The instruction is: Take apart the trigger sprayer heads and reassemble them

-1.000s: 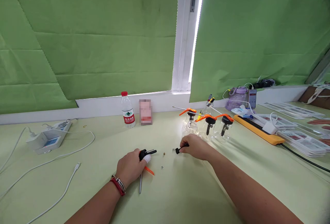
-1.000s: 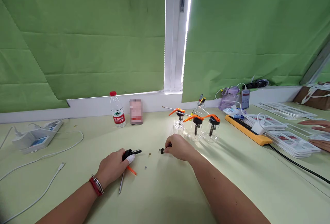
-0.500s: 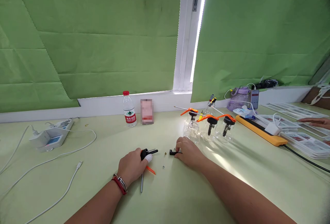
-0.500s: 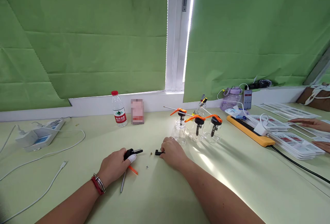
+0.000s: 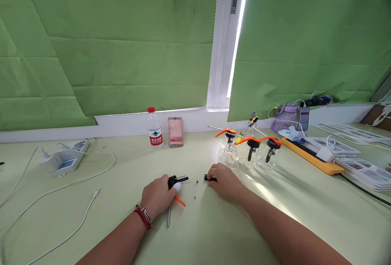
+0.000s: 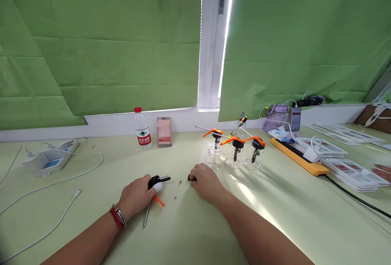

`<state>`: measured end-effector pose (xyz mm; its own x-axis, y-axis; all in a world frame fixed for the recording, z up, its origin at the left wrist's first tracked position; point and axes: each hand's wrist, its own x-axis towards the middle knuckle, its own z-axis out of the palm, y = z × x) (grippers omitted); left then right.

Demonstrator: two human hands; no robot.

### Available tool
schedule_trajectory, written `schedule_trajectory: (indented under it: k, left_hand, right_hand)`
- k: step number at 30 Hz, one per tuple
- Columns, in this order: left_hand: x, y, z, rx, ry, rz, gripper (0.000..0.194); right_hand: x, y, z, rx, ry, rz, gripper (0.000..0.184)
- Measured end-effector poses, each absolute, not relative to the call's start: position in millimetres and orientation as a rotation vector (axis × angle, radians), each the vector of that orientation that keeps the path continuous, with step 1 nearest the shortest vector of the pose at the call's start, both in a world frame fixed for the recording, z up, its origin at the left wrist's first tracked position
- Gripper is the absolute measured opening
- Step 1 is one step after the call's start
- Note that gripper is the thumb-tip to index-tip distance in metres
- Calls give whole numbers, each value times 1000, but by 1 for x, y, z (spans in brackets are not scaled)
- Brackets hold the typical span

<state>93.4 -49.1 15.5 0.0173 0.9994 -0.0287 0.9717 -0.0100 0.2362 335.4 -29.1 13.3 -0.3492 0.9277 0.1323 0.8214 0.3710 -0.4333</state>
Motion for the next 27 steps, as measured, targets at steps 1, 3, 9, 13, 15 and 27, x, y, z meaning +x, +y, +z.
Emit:
schedule_trajectory:
  k: [1,3,9,13,15,27]
  left_hand:
    - [94,-49,16,2094,2071,219,37]
    - [94,-49,16,2090,2074,221,38]
    - [94,-50,17,2088,2064,227,36]
    - [94,-49,14,2079,2062,234,33]
    - [94,-48,12,2072,2062,243,30]
    - [93,-46,8,2081,2071,271,25]
  right_hand:
    - [332,-34,15,-1471,-2337,445,10]
    - [326,-44,19,-1327,-2486,514,15]
    - [315,-61,15,-1271,-2735,400,21]
    - [313,-59,10,-1300,-2806,228,23]
    - [312,-58,9,-1335,-2820,139,23]
    - [309,-64,15,-1245,-2879,38,24]
